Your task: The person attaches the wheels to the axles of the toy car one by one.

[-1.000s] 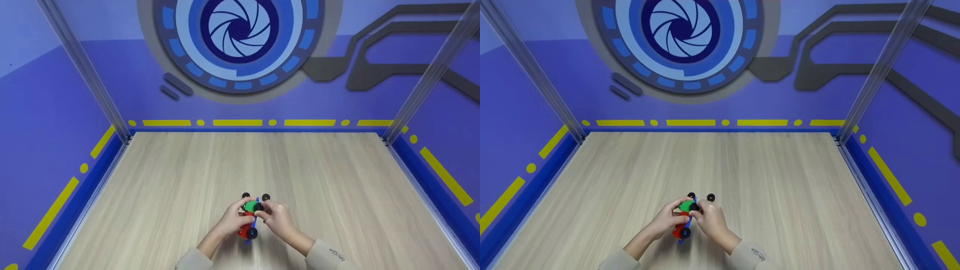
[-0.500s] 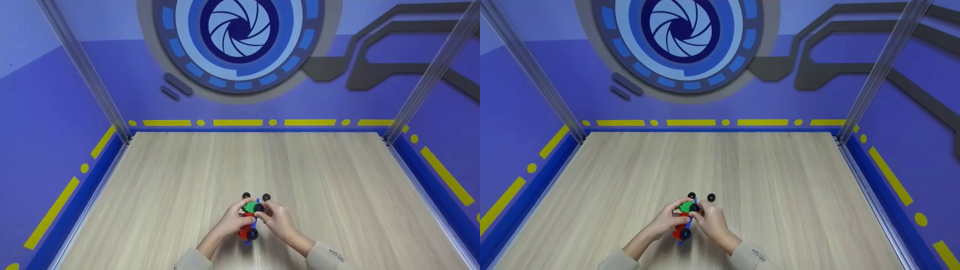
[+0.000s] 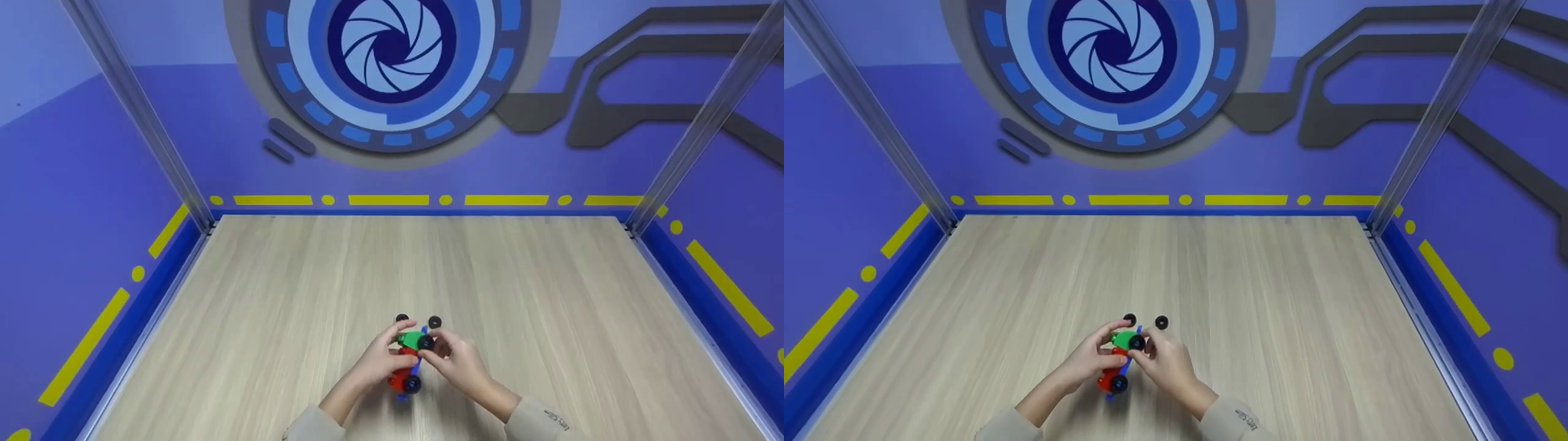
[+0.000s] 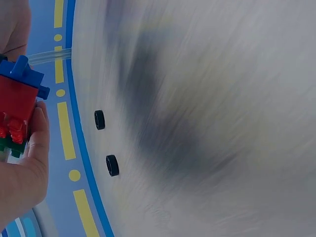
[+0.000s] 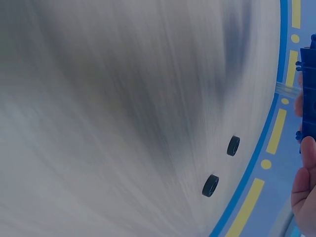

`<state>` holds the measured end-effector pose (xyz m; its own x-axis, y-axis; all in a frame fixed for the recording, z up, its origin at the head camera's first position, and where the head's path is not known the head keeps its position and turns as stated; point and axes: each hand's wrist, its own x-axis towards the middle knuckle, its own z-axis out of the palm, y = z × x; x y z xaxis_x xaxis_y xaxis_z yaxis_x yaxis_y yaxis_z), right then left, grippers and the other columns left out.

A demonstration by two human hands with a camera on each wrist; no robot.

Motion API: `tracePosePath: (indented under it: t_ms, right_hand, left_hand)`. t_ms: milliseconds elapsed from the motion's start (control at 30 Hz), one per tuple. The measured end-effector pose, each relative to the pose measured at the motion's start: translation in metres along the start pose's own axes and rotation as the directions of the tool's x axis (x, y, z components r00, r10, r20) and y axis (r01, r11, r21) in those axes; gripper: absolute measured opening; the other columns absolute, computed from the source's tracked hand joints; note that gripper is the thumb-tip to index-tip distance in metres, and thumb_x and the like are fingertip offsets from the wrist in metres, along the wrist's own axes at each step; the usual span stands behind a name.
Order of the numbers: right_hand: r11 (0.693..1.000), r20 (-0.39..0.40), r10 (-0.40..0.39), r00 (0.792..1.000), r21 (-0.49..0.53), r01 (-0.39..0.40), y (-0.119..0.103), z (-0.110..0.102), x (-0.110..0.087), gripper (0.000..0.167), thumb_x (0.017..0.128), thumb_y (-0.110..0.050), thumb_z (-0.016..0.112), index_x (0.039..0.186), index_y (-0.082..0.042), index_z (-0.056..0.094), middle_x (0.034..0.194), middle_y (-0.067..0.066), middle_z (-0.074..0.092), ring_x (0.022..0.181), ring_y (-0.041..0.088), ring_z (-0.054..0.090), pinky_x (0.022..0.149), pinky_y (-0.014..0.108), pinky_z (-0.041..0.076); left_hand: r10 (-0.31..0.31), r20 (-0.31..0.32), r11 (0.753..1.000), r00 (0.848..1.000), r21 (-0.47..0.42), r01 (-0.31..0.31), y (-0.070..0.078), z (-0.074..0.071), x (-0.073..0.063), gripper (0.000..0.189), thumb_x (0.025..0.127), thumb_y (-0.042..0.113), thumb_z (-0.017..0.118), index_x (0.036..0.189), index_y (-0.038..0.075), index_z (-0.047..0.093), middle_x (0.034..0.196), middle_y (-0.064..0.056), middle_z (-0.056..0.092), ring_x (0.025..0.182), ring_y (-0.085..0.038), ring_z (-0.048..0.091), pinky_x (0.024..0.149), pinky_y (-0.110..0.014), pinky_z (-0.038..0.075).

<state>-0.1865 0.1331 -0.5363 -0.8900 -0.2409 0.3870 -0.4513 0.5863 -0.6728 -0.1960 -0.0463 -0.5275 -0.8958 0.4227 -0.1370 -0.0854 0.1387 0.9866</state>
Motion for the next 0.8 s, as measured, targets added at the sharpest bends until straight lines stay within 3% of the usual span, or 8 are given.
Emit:
tracePosePath:
  t_ms: [200, 433, 600, 800]
  right_hand:
    - [1.000, -0.008, 0.007, 1.000, -0.007, -0.007, 0.0010, -0.0015, -0.0009, 0.027, 0.076, -0.029, 0.067, 0.094, -0.010, 0.059, 0.068, -0.007, 0.058, 0.060, -0.003, 0.048, 0.052, 0.016, 0.043]
    - [1.000, -0.033, -0.019, 0.999, -0.010, 0.018, 0.0058, -0.0013, -0.0034, 0.027, 0.075, -0.028, 0.068, 0.094, -0.011, 0.059, 0.067, -0.006, 0.058, 0.058, -0.003, 0.048, 0.050, 0.016, 0.042]
    - [0.997, -0.058, -0.075, 0.996, -0.027, 0.073, 0.0090, -0.0017, -0.0052, 0.027, 0.075, -0.023, 0.069, 0.095, -0.009, 0.059, 0.070, -0.002, 0.061, 0.056, -0.002, 0.050, 0.049, 0.016, 0.043]
    - [0.998, -0.041, -0.070, 0.997, -0.015, 0.069, 0.0086, -0.0030, -0.0061, 0.028, 0.073, -0.020, 0.070, 0.095, -0.009, 0.059, 0.074, -0.003, 0.061, 0.057, -0.002, 0.051, 0.050, 0.018, 0.045]
  left_hand:
    - [0.007, -0.038, 1.000, 0.999, -0.022, -0.008, -0.0004, 0.0004, -0.0016, 0.067, 0.077, 0.014, 0.065, 0.134, 0.020, 0.032, 0.127, -0.015, 0.044, 0.095, -0.024, 0.057, 0.079, -0.037, 0.047]
    - [0.005, -0.078, 0.999, 0.997, -0.031, -0.008, -0.0032, 0.0005, -0.0012, 0.062, 0.076, 0.019, 0.067, 0.130, 0.015, 0.036, 0.119, -0.013, 0.049, 0.093, -0.021, 0.058, 0.078, -0.036, 0.048]
    - [0.019, -0.107, 1.000, 0.994, 0.009, -0.018, -0.0034, 0.0016, -0.0009, 0.055, 0.076, 0.020, 0.068, 0.124, 0.012, 0.043, 0.115, -0.012, 0.052, 0.089, -0.017, 0.058, 0.075, -0.032, 0.049]
    - [0.039, -0.140, 0.997, 0.989, 0.069, -0.030, -0.0017, 0.0028, -0.0009, 0.052, 0.076, 0.018, 0.068, 0.123, 0.014, 0.047, 0.115, -0.009, 0.053, 0.087, -0.016, 0.056, 0.074, -0.032, 0.047]
